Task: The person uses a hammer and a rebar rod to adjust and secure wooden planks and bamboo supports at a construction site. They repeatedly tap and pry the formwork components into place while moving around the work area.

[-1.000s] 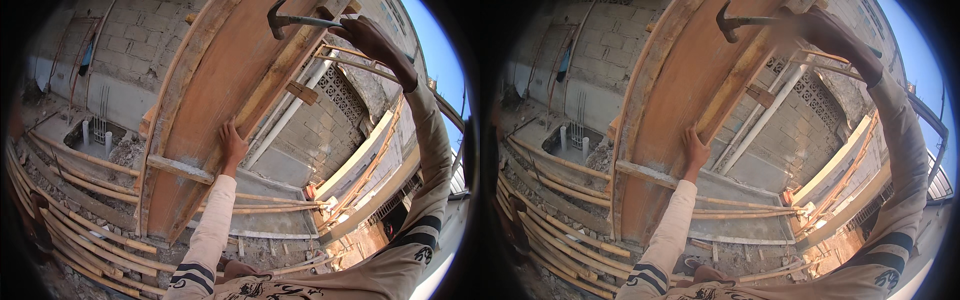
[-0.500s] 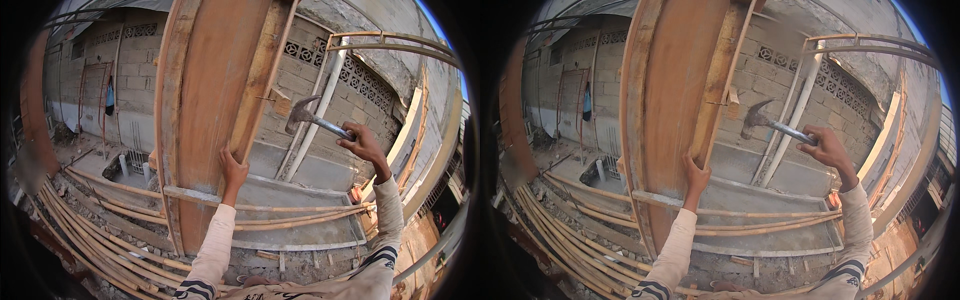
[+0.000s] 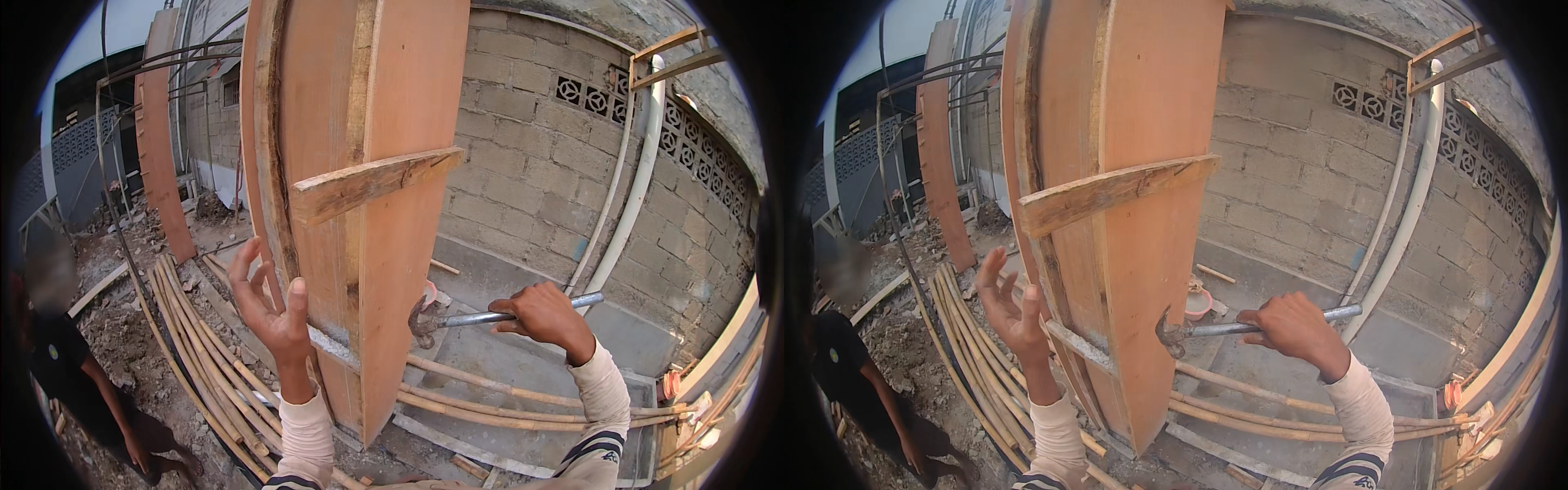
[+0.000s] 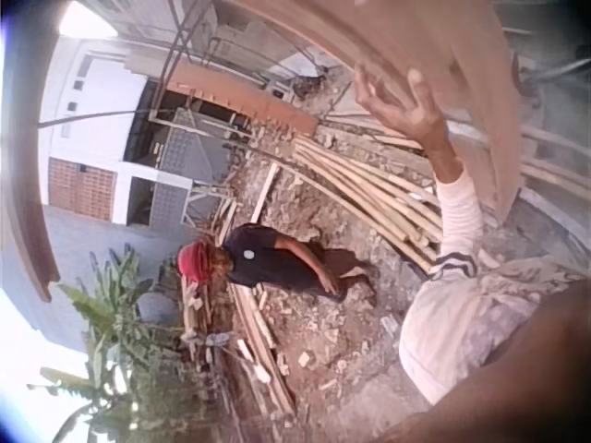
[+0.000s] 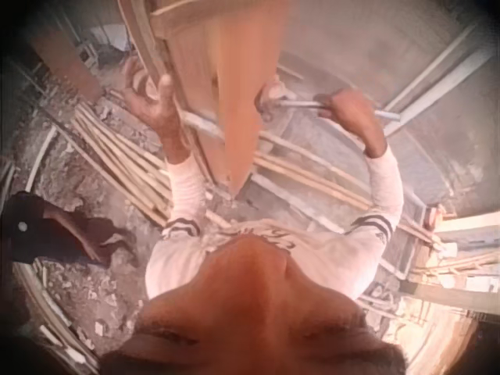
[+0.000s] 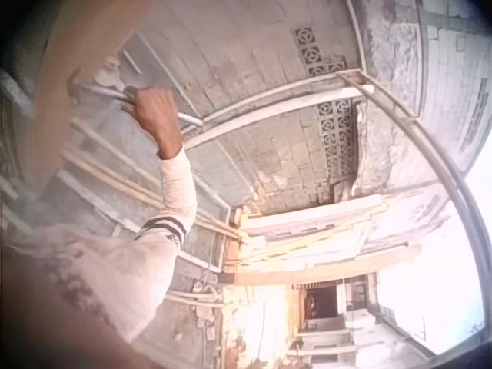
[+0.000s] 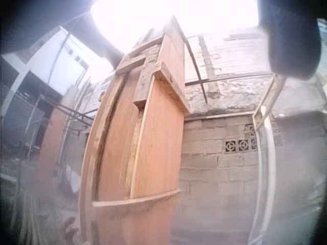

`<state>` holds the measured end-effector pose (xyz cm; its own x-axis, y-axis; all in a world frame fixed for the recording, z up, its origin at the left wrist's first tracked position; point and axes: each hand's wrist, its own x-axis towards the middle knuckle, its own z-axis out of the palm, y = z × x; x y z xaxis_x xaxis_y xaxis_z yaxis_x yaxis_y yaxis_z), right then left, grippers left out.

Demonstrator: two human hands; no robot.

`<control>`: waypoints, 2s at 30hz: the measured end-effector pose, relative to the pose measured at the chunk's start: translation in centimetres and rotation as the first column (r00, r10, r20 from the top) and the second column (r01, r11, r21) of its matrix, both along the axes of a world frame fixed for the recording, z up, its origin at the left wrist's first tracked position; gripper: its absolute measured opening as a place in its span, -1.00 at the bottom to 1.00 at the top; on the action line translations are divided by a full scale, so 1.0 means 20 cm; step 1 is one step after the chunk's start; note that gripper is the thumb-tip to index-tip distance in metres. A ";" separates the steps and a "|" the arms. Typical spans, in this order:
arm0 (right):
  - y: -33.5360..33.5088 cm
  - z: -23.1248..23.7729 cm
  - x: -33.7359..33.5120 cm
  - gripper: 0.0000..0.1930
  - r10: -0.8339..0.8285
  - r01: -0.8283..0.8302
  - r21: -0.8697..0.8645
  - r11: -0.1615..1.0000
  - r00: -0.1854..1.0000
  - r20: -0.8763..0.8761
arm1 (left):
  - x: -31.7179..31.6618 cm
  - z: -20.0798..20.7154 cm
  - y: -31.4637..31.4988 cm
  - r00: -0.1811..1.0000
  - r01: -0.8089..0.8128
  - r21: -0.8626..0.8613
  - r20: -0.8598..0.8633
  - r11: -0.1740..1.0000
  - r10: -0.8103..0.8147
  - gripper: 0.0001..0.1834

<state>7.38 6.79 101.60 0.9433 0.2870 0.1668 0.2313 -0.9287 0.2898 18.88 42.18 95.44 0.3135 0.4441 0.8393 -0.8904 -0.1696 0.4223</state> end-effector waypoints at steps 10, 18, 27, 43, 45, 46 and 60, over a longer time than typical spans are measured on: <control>-0.55 -0.61 0.18 -0.61 0.275 -0.220 0.211 0.953 0.917 -0.287 | -0.20 0.88 -0.42 0.424 -0.273 0.962 0.106 0.016 0.899 -0.54; -0.60 -1.05 0.16 -0.61 0.874 0.590 0.768 0.247 0.207 -0.440 | -0.15 0.85 -0.44 0.494 -0.388 0.921 0.174 0.037 0.852 -0.41; -0.29 -0.90 0.14 -0.40 0.522 -0.040 0.701 0.712 0.697 -0.491 | -0.20 0.98 -0.47 0.440 -0.263 0.952 -0.029 0.160 0.897 -0.32; 0.16 0.30 0.53 -0.17 0.379 -0.250 0.603 -0.757 0.585 0.717 | -0.07 1.01 -0.51 0.403 -0.281 0.907 -0.184 0.313 0.896 -0.38; 0.24 0.42 0.60 -0.18 0.298 -0.305 0.573 -0.761 0.620 0.726 | -0.06 1.00 -0.52 0.402 -0.271 0.908 -0.194 0.319 0.895 -0.39; 0.27 0.47 0.62 -0.18 0.265 -0.321 0.547 -0.773 0.620 0.739 | -0.06 1.00 -0.52 0.403 -0.277 0.907 -0.191 0.318 0.895 -0.39; 0.40 0.57 0.57 -0.27 0.002 -0.381 0.285 -0.879 0.597 0.802 | -0.07 1.04 -0.53 0.359 -0.117 0.919 -0.315 0.377 0.879 -0.43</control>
